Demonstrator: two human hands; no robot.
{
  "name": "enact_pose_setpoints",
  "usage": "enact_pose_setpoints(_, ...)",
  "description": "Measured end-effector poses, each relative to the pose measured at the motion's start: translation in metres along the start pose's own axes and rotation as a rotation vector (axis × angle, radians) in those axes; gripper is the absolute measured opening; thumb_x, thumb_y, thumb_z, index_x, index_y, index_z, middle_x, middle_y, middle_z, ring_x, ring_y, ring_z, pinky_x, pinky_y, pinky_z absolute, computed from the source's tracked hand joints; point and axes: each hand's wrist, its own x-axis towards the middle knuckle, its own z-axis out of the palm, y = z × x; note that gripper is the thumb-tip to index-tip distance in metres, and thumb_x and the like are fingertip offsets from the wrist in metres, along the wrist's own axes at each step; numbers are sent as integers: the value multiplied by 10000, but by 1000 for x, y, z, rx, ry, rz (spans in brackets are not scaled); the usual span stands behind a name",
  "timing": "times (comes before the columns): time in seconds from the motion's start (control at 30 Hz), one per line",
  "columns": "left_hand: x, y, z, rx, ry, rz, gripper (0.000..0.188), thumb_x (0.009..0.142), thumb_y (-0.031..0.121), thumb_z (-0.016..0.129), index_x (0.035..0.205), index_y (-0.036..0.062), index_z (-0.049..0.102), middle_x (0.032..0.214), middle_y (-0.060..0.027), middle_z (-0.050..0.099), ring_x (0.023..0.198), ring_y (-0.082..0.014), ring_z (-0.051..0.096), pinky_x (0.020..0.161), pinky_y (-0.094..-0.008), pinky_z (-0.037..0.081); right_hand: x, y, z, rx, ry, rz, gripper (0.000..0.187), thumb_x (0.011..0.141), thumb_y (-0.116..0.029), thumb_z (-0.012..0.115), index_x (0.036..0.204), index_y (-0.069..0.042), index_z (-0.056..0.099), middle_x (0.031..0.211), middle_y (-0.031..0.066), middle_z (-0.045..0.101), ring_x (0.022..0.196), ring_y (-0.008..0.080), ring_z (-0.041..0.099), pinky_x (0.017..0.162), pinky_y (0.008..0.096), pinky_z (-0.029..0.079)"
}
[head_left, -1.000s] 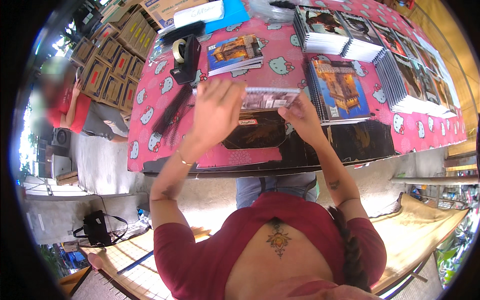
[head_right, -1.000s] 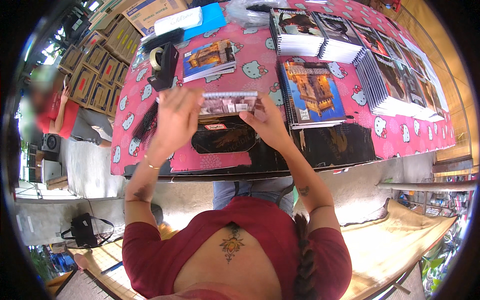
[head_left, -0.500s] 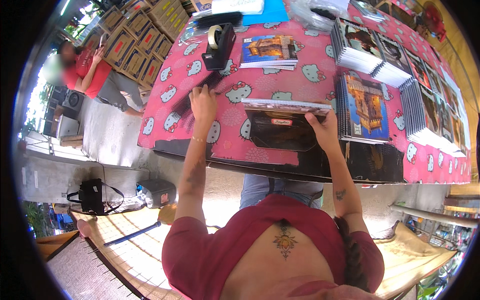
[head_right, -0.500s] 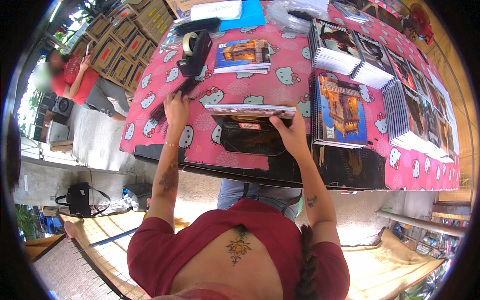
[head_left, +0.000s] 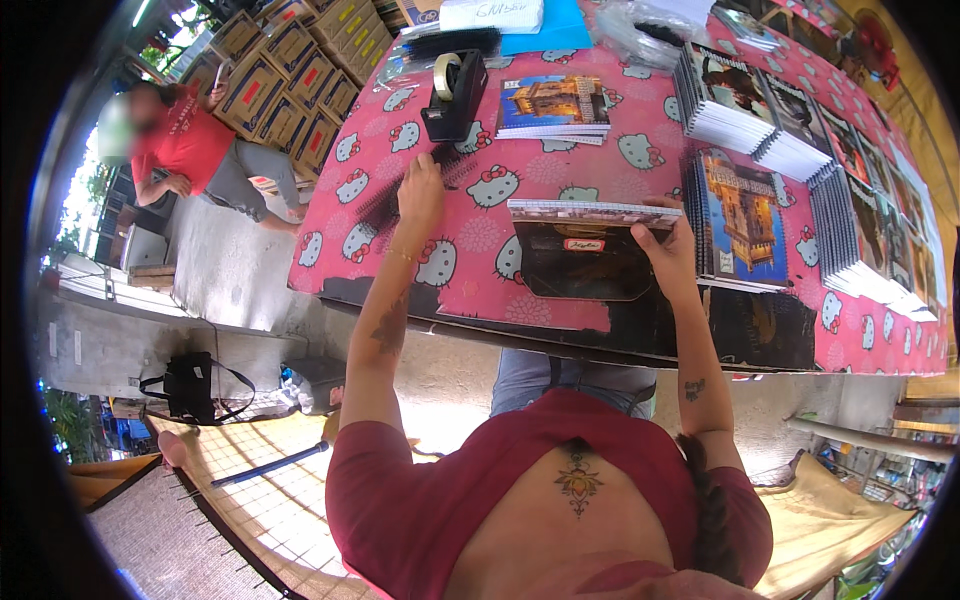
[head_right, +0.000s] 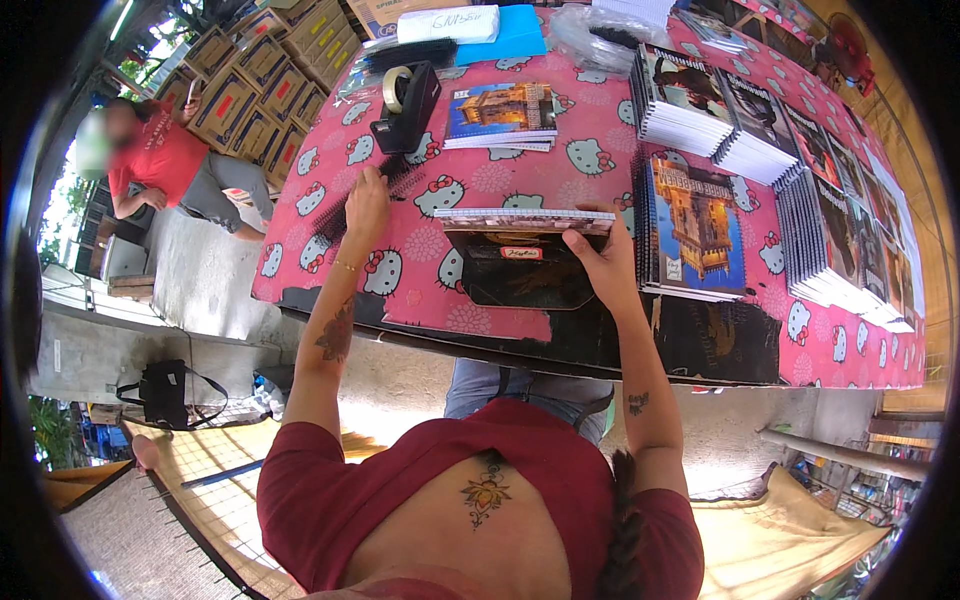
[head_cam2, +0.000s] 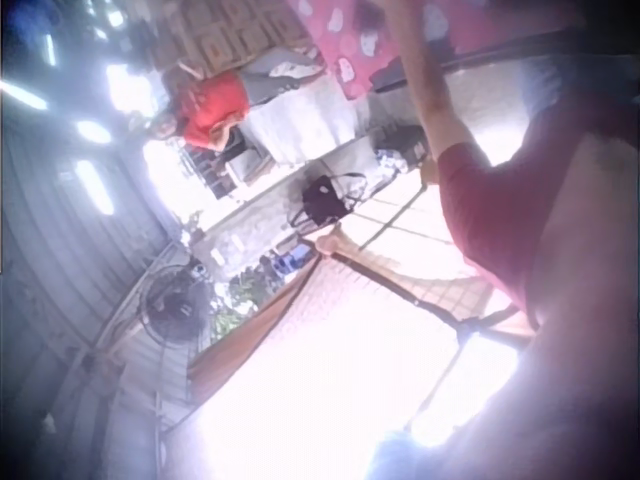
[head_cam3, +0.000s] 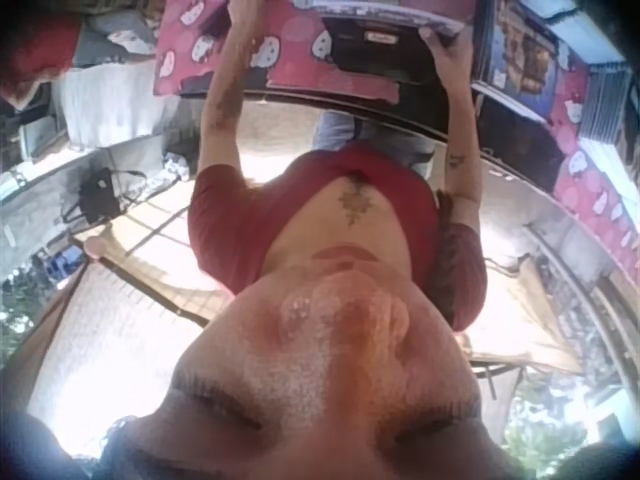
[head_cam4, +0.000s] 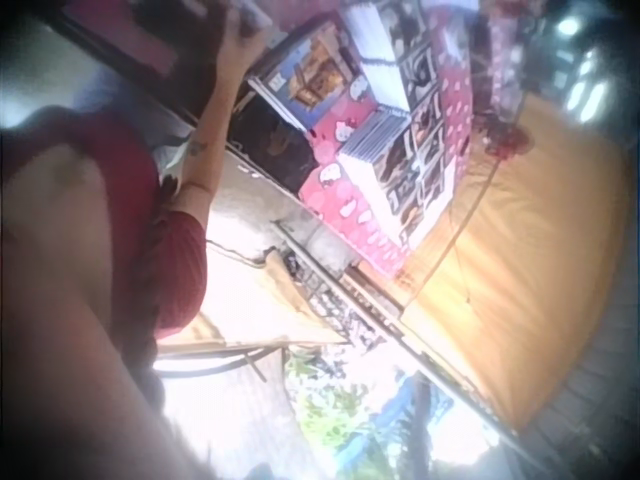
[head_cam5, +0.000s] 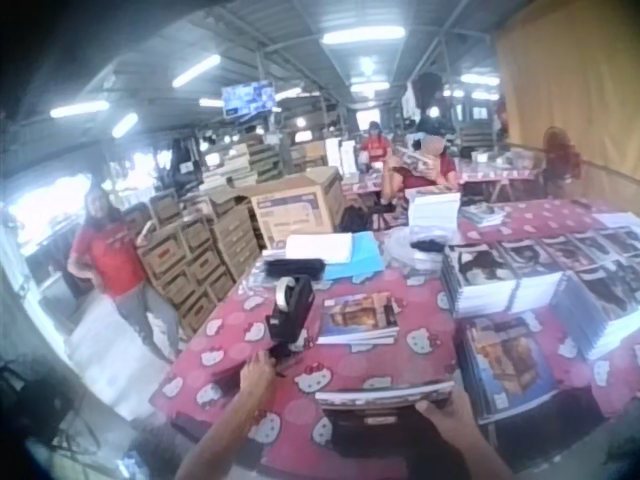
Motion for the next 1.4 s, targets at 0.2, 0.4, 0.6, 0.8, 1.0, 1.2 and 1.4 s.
enact_pose_setpoints(0.2, -18, 67, -73, -257, 127, 138, 246, 1001, 128, 584, 1205, -6, 617, 985, -198, 663, 845, -385, 681, 677, -450, 561, 7, -73, 28, -647, 235, -521, 421, 855, -198, 808, 1214, -61, 635, 1189, 73, 630, 1101, 245, 593, 1018, 404, 423)
enact_pose_setpoints(0.4, -43, 122, -127, -815, 124, 203, 327, 952, 54, 632, 1272, -7, 655, 855, -138, 644, 666, -258, 587, 626, -364, 486, 25, -83, 101, -903, -104, -733, 204, 851, -198, 744, 1021, -87, 717, 1124, 83, 683, 1017, 291, 649, 895, 448, 474)
enact_pose_setpoints(0.6, -65, 130, -126, -821, 137, 167, 183, 894, 44, 715, 1072, 14, 742, 832, -128, 678, 648, -237, 614, 601, -341, 491, 46, -56, 104, -883, -212, -592, 109, 902, -173, 684, 986, -107, 709, 840, 95, 716, 746, 322, 682, 677, 432, 521)
enact_pose_setpoints(0.8, -70, 131, -126, -766, 149, 124, 156, 874, 44, 735, 1024, 3, 745, 810, -134, 681, 667, -238, 640, 601, -343, 498, 44, -53, 111, -861, -165, -610, 97, 888, -216, 681, 894, -122, 660, 768, 58, 695, 678, 294, 684, 647, 434, 500)
enact_pose_setpoints(1.0, -60, 131, -131, -740, 23, 68, 144, 895, 66, 727, 1023, 2, 743, 785, -122, 678, 644, -224, 631, 581, -323, 484, 44, -55, 109, -882, -160, -583, 76, 891, -219, 697, 921, -151, 683, 766, 47, 688, 674, 285, 672, 613, 436, 493)
enact_pose_setpoints(1.2, -40, 127, -141, -789, -105, 286, 237, 904, 75, 716, 1127, 6, 678, 933, -142, 680, 681, -237, 626, 602, -338, 487, 44, -56, 104, -825, -185, -577, 95, 888, -204, 691, 906, -116, 661, 752, 59, 673, 670, 307, 670, 615, 448, 504)
enact_pose_setpoints(1.4, -29, 122, -138, -762, -176, 429, 238, 906, 102, 729, 1114, 4, 669, 968, -163, 658, 718, -262, 627, 637, -358, 508, 47, -65, 98, -700, -292, -489, 137, 893, -177, 668, 901, -42, 647, 840, 128, 653, 734, 363, 670, 645, 490, 531)
